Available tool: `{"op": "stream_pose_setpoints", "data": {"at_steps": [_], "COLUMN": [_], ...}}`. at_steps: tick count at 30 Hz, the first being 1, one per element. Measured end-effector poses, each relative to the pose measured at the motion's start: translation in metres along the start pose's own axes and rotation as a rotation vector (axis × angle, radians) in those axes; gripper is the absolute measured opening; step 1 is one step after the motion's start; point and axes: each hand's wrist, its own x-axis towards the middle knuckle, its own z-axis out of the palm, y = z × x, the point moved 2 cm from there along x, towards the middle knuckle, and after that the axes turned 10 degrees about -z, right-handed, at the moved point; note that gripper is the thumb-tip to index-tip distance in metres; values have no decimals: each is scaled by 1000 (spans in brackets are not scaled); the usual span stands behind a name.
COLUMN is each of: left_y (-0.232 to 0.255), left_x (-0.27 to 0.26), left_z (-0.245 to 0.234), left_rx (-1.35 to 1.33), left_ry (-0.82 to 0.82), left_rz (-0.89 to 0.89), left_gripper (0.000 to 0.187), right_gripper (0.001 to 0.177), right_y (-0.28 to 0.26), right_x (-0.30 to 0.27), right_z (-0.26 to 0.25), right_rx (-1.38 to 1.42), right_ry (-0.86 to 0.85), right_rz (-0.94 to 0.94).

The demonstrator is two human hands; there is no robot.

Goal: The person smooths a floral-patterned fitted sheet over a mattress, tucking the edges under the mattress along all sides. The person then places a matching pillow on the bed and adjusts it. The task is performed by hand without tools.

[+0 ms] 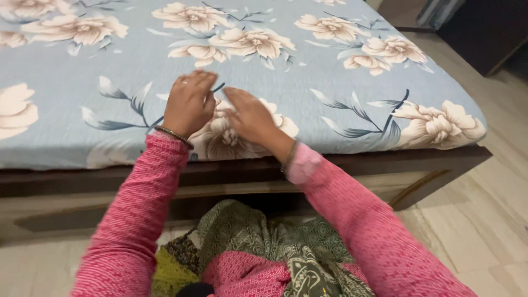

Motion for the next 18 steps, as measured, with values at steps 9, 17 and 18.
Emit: {"op": "stream_pose_setpoints", "data": {"at_steps": [9,17,18], "left_y": [-42,-25,-20], "left_x": [-49,-36,-34], "left_z": [98,73,70], "left_rx": [282,244,250], "left_ry": [-379,-418,-427], "left_rz": [-471,-464,-469], "left_gripper": [69,75,75], "right_gripper": [69,70,70], "right_y": [94,218,234], "right_x": [-17,-119,-138], "right_z": [31,-100,-119], "right_rx": [-117,-410,-422], "right_ry": [-492,-369,-374], "right_rz": [304,559,597]}}
